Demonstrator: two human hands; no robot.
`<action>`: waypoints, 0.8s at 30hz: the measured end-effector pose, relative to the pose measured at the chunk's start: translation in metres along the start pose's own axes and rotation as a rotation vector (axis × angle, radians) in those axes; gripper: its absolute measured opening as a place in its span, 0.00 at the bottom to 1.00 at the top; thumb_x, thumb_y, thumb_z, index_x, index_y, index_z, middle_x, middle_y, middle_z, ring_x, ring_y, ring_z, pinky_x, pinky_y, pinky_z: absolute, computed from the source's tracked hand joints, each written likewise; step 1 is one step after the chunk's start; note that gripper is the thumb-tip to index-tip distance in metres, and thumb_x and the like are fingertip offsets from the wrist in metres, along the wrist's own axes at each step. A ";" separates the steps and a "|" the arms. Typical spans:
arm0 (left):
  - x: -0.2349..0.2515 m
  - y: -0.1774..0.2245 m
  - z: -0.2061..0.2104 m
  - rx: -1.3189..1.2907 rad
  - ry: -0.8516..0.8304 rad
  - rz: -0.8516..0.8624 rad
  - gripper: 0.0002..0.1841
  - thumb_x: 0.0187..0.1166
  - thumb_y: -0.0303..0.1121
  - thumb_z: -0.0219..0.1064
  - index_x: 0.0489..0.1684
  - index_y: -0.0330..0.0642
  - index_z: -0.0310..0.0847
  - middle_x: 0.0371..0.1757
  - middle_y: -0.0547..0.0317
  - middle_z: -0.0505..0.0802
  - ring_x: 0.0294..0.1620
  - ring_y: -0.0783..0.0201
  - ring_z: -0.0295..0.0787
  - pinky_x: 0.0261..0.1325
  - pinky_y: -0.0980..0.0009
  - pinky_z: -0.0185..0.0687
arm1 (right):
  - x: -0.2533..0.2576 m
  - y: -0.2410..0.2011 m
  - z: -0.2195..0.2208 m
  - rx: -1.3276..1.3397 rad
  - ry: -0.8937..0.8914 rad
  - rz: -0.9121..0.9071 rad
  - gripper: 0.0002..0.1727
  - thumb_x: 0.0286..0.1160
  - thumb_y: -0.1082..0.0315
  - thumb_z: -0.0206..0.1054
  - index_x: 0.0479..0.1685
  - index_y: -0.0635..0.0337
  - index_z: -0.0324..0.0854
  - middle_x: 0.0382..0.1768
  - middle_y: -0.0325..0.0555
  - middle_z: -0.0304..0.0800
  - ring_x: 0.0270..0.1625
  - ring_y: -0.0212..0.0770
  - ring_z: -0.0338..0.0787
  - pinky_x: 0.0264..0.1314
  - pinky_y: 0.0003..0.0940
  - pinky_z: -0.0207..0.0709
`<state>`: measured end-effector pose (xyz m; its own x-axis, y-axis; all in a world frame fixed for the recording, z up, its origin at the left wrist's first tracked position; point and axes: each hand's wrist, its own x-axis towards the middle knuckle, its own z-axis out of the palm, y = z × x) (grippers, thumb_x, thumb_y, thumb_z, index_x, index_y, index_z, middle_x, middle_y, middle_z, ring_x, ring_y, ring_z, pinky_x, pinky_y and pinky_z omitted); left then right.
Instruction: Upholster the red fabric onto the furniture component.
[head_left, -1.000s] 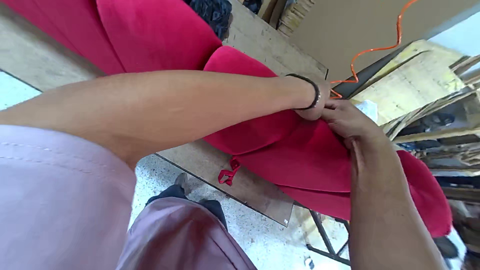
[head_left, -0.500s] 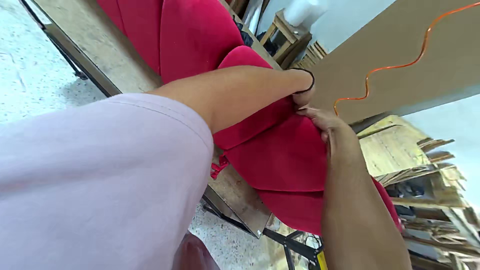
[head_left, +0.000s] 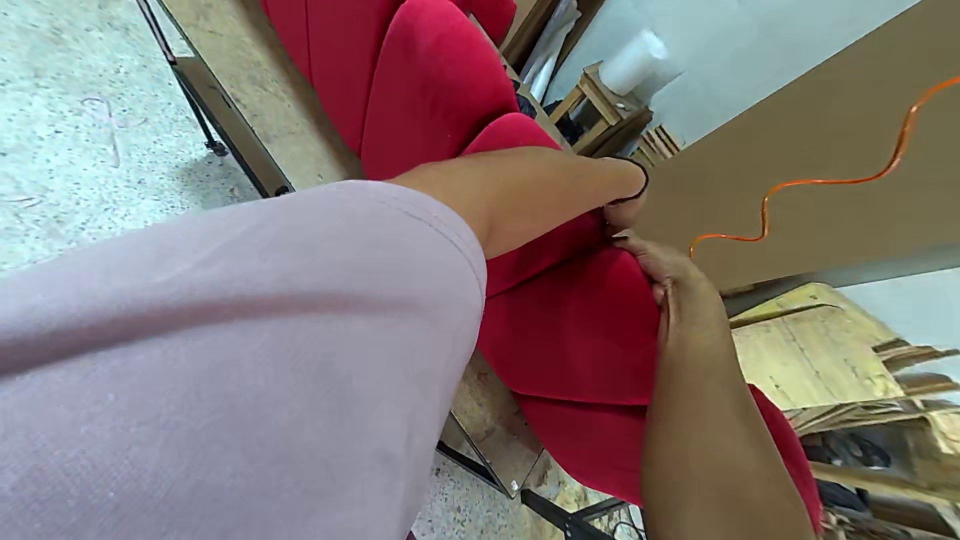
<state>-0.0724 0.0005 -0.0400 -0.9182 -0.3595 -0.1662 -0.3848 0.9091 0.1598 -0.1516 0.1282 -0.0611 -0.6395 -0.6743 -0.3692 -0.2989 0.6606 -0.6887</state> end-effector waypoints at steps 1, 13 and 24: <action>0.001 -0.001 -0.002 0.090 -0.011 0.018 0.23 0.79 0.51 0.68 0.43 0.34 0.89 0.48 0.42 0.91 0.53 0.45 0.87 0.52 0.41 0.76 | 0.001 0.000 0.000 0.005 0.003 0.005 0.16 0.81 0.52 0.66 0.56 0.53 0.85 0.41 0.42 0.90 0.41 0.36 0.88 0.44 0.40 0.83; 0.019 -0.042 -0.009 -0.425 -0.209 0.174 0.18 0.93 0.38 0.54 0.53 0.33 0.88 0.52 0.48 0.94 0.50 0.59 0.91 0.61 0.56 0.83 | 0.001 -0.003 -0.008 0.055 -0.030 -0.020 0.19 0.93 0.57 0.53 0.56 0.57 0.87 0.46 0.46 0.91 0.48 0.39 0.89 0.51 0.45 0.82; 0.063 -0.055 -0.009 -0.359 -0.904 0.192 0.37 0.90 0.62 0.48 0.59 0.32 0.86 0.57 0.42 0.91 0.58 0.54 0.87 0.65 0.49 0.76 | -0.003 0.013 -0.019 0.193 -0.019 -0.259 0.10 0.79 0.72 0.63 0.44 0.53 0.91 0.51 0.40 0.94 0.46 0.37 0.92 0.45 0.35 0.88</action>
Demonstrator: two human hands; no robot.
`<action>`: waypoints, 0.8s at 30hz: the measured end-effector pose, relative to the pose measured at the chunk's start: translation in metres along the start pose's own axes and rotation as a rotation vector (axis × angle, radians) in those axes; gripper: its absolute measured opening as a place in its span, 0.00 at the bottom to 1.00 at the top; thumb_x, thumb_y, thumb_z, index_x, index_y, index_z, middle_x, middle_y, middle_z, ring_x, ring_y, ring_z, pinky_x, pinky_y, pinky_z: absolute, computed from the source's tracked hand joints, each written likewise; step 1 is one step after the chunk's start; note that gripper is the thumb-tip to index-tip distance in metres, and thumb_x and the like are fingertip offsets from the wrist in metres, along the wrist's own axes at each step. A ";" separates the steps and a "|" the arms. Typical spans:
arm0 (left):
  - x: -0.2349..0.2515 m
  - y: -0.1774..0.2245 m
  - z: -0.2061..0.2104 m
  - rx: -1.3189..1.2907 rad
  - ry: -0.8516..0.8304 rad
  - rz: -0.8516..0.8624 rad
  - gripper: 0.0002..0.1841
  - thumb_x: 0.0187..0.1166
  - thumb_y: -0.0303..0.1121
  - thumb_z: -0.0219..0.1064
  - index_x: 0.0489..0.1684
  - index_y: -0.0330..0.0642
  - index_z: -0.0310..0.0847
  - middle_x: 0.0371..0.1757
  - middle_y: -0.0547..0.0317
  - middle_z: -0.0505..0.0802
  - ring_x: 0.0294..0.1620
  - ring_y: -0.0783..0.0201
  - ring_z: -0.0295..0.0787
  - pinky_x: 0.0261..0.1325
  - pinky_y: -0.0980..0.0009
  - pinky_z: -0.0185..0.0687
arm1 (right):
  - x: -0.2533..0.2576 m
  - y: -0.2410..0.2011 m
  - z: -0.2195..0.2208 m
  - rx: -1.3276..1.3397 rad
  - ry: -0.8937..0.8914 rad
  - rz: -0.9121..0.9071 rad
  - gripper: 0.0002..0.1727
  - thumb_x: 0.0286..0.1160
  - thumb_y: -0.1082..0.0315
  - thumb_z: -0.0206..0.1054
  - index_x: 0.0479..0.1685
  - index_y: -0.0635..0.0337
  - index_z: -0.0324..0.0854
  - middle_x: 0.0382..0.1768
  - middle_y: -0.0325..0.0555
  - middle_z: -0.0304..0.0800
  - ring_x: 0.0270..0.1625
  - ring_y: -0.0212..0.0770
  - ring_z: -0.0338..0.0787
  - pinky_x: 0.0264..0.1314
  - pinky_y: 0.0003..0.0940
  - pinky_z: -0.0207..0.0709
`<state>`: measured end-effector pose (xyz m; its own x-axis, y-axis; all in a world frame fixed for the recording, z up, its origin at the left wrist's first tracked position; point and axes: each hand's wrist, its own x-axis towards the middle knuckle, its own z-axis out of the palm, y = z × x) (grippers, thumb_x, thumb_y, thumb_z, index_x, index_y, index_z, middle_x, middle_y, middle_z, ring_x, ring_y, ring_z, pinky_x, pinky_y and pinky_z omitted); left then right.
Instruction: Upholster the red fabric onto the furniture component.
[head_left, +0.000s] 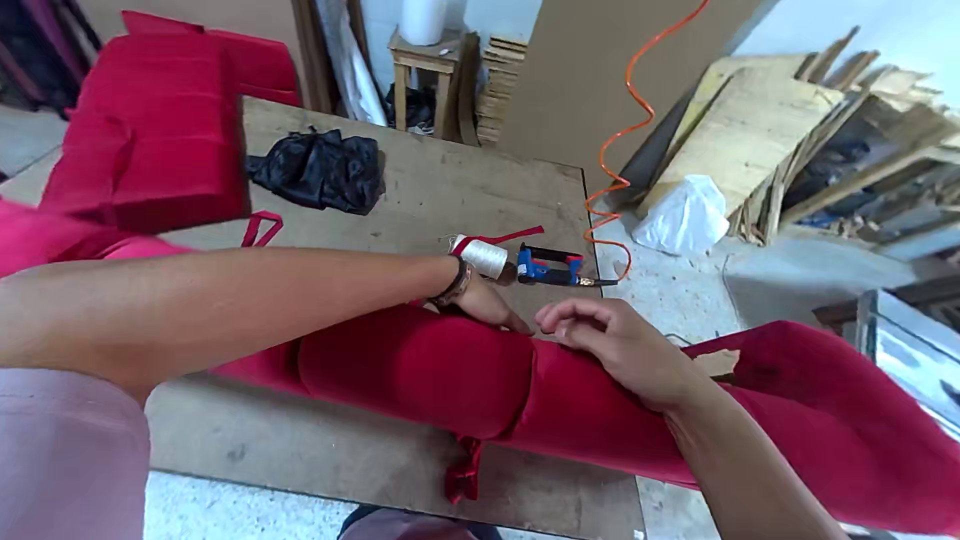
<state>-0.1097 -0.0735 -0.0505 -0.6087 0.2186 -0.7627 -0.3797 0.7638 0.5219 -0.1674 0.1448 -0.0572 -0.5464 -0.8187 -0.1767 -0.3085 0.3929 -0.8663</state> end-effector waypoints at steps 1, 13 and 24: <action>0.011 -0.002 -0.003 -0.073 -0.065 -0.022 0.37 0.91 0.61 0.46 0.64 0.32 0.83 0.61 0.41 0.89 0.60 0.53 0.86 0.67 0.48 0.76 | -0.001 0.001 -0.001 -0.025 -0.002 -0.056 0.10 0.73 0.72 0.64 0.38 0.51 0.92 0.56 0.36 0.92 0.53 0.35 0.91 0.50 0.33 0.89; 0.093 0.001 0.013 0.229 0.017 0.472 0.07 0.79 0.26 0.68 0.35 0.31 0.88 0.34 0.44 0.91 0.41 0.47 0.89 0.45 0.44 0.82 | -0.007 0.024 0.004 -0.288 -0.087 -0.393 0.17 0.79 0.59 0.57 0.45 0.32 0.95 0.67 0.36 0.84 0.71 0.34 0.81 0.66 0.35 0.82; 0.102 0.005 0.008 0.265 0.136 0.302 0.28 0.92 0.52 0.53 0.24 0.43 0.85 0.21 0.58 0.84 0.27 0.58 0.85 0.29 0.56 0.79 | -0.018 0.004 0.008 -0.628 -0.013 -0.410 0.10 0.83 0.58 0.62 0.48 0.46 0.89 0.67 0.53 0.87 0.72 0.57 0.82 0.72 0.48 0.77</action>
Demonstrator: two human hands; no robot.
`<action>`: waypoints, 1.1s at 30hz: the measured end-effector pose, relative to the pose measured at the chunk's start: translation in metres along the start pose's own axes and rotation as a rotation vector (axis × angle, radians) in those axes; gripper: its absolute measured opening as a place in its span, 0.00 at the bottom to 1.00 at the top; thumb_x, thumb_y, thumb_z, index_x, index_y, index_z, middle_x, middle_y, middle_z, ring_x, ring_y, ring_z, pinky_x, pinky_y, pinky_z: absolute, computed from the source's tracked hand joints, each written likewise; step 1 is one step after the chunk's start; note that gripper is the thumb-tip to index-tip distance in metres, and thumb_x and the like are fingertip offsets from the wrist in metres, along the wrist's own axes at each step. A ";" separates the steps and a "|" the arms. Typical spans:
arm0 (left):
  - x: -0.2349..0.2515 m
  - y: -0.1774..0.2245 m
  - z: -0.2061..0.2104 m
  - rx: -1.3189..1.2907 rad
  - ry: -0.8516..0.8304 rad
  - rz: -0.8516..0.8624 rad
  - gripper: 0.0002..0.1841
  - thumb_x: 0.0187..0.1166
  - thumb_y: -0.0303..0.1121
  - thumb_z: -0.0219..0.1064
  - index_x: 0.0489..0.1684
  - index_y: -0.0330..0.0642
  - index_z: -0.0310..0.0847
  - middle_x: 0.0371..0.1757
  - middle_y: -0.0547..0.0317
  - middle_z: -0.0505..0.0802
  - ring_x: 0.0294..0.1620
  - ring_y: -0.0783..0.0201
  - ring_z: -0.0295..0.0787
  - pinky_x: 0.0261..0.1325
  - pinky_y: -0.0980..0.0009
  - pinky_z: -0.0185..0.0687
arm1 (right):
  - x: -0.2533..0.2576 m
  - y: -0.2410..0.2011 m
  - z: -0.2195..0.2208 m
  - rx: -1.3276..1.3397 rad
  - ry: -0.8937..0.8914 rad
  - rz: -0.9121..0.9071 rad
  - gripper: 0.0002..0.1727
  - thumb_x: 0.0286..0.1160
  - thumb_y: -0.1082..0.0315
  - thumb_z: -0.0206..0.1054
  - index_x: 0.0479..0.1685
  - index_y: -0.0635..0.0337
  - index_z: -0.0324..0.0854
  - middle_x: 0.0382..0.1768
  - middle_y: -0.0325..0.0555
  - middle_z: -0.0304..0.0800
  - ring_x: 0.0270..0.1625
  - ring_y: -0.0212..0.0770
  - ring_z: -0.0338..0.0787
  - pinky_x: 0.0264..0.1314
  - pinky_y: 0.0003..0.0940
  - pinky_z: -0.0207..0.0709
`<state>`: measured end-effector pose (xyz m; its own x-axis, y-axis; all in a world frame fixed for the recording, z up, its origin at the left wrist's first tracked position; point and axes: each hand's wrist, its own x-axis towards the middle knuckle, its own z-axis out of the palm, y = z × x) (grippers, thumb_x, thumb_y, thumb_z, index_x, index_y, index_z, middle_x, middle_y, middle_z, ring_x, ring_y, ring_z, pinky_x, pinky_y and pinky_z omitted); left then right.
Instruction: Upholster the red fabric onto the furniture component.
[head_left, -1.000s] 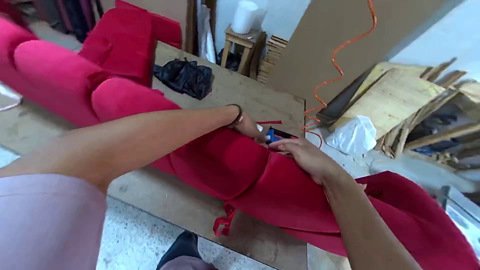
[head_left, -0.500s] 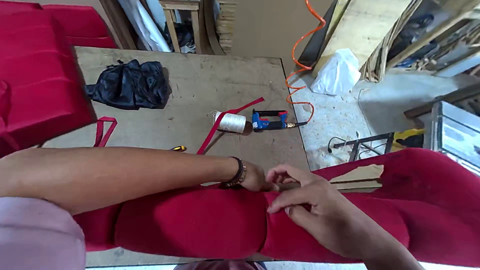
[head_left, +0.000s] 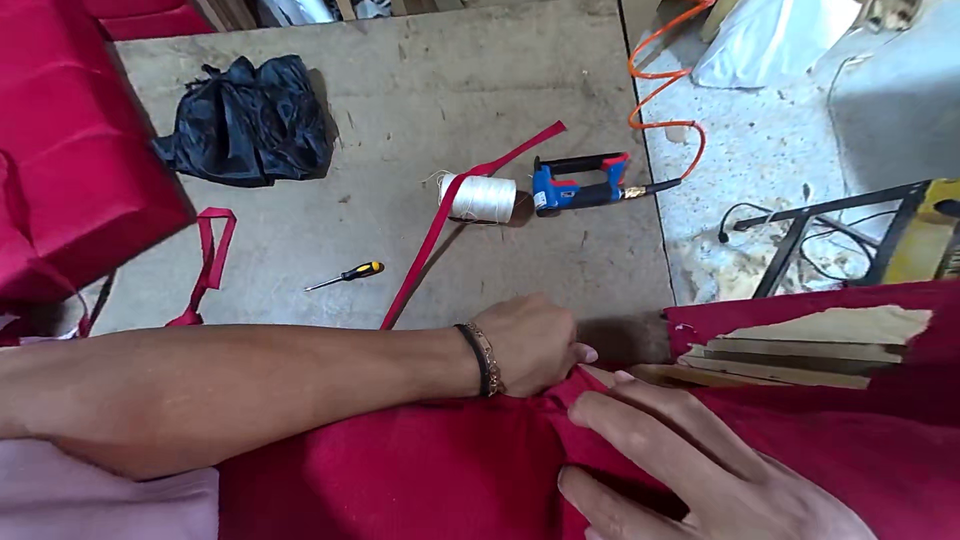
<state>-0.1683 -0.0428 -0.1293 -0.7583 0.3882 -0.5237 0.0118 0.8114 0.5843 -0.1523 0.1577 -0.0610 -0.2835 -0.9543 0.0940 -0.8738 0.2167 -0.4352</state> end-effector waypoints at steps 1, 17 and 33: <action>0.001 0.000 0.001 -0.020 -0.012 -0.007 0.28 0.92 0.52 0.53 0.24 0.44 0.86 0.21 0.59 0.84 0.26 0.59 0.84 0.28 0.56 0.79 | -0.002 -0.002 0.001 -0.043 0.012 0.010 0.10 0.83 0.59 0.63 0.49 0.48 0.89 0.65 0.53 0.88 0.70 0.57 0.84 0.71 0.47 0.78; -0.023 0.001 0.004 -0.411 0.159 -0.009 0.29 0.90 0.52 0.56 0.12 0.48 0.79 0.10 0.68 0.73 0.11 0.73 0.68 0.13 0.73 0.59 | 0.006 0.073 0.025 0.804 -0.537 0.423 0.20 0.78 0.39 0.66 0.33 0.45 0.84 0.29 0.25 0.86 0.33 0.20 0.85 0.31 0.22 0.80; -0.037 -0.055 0.028 -0.069 0.000 -0.215 0.27 0.86 0.59 0.59 0.33 0.42 0.85 0.26 0.53 0.86 0.29 0.54 0.87 0.31 0.50 0.83 | -0.008 0.083 0.052 0.468 -0.403 0.605 0.25 0.87 0.38 0.47 0.40 0.36 0.89 0.29 0.25 0.87 0.31 0.26 0.86 0.32 0.33 0.81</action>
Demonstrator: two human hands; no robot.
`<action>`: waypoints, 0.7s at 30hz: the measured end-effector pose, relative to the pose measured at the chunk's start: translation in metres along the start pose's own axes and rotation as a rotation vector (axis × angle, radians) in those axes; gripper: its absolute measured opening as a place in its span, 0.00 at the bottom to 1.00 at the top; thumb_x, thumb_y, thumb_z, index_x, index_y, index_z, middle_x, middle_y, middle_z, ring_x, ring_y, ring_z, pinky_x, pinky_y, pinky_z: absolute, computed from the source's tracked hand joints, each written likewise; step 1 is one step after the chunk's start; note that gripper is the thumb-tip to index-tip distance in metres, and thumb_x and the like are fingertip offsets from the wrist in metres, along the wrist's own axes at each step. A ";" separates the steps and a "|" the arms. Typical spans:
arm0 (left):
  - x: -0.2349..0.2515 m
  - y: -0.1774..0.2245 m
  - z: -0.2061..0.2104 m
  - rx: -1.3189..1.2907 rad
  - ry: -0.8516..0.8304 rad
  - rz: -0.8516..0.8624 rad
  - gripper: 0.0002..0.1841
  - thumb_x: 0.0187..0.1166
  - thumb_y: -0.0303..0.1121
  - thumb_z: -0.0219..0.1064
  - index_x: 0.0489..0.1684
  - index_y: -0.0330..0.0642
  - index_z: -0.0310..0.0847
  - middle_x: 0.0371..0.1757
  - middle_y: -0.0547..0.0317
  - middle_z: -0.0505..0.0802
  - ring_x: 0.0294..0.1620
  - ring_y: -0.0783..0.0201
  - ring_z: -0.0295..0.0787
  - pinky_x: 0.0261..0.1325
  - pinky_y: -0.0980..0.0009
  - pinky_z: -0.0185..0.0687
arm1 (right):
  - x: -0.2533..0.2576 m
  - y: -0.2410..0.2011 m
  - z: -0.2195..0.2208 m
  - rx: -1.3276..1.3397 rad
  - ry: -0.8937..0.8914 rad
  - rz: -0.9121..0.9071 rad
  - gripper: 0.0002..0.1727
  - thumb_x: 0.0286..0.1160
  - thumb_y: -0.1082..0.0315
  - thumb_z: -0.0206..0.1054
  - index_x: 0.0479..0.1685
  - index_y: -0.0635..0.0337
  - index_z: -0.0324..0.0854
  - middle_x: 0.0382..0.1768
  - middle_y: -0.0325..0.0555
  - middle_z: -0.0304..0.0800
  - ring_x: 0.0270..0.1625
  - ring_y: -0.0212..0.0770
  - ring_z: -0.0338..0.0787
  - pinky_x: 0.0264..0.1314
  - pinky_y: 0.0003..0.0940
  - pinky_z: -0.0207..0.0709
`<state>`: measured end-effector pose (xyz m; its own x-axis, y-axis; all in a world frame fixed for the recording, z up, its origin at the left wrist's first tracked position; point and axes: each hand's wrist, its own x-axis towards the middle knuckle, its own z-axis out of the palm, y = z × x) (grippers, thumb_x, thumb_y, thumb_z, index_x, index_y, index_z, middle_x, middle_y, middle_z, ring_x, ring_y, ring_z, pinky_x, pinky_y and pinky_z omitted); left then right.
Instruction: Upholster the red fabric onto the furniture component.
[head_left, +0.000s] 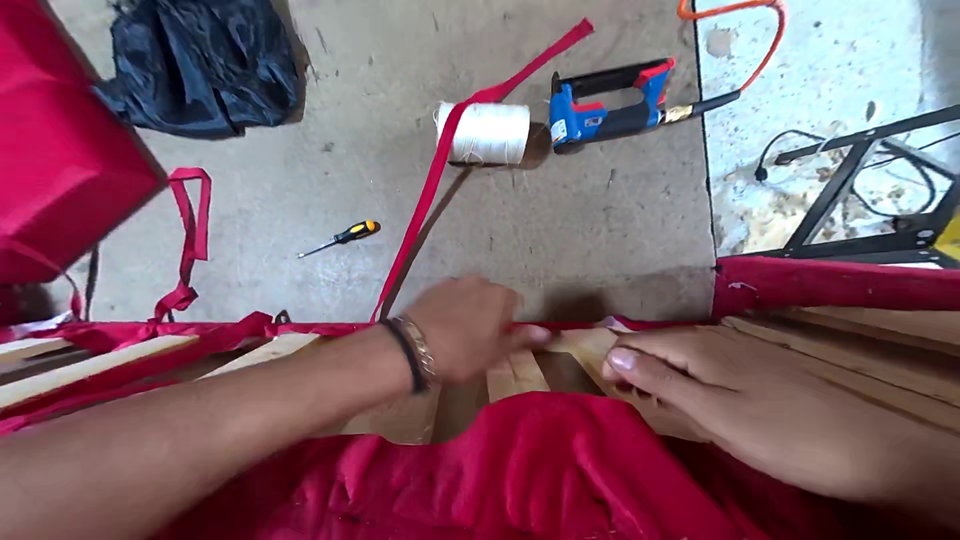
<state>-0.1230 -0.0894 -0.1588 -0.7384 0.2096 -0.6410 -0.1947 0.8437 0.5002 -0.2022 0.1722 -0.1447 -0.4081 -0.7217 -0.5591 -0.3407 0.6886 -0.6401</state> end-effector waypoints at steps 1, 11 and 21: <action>-0.002 -0.023 -0.002 0.121 -0.050 -0.141 0.28 0.85 0.61 0.60 0.46 0.40 0.87 0.41 0.45 0.91 0.44 0.45 0.91 0.46 0.41 0.86 | 0.005 0.013 -0.004 -0.162 0.002 -0.001 0.23 0.86 0.42 0.52 0.48 0.41 0.91 0.38 0.31 0.91 0.40 0.32 0.90 0.41 0.42 0.86; -0.097 -0.106 0.038 -0.563 -0.521 -0.689 0.41 0.89 0.66 0.42 0.81 0.36 0.69 0.64 0.30 0.87 0.62 0.36 0.87 0.66 0.37 0.79 | 0.006 0.050 0.006 0.057 -0.463 0.572 0.48 0.78 0.28 0.57 0.79 0.64 0.70 0.69 0.67 0.80 0.73 0.62 0.80 0.74 0.65 0.71; -0.116 -0.059 0.058 -0.747 -0.306 -0.585 0.44 0.79 0.55 0.72 0.90 0.43 0.56 0.79 0.44 0.80 0.79 0.51 0.78 0.81 0.49 0.73 | -0.016 0.057 0.016 -0.081 -0.446 0.432 0.52 0.76 0.26 0.59 0.90 0.58 0.62 0.78 0.67 0.75 0.82 0.65 0.73 0.83 0.68 0.63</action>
<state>0.0117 -0.1346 -0.1474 -0.2184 0.0676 -0.9735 -0.9088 0.3493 0.2282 -0.2015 0.2219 -0.1800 -0.1361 -0.3246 -0.9360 -0.2938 0.9155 -0.2748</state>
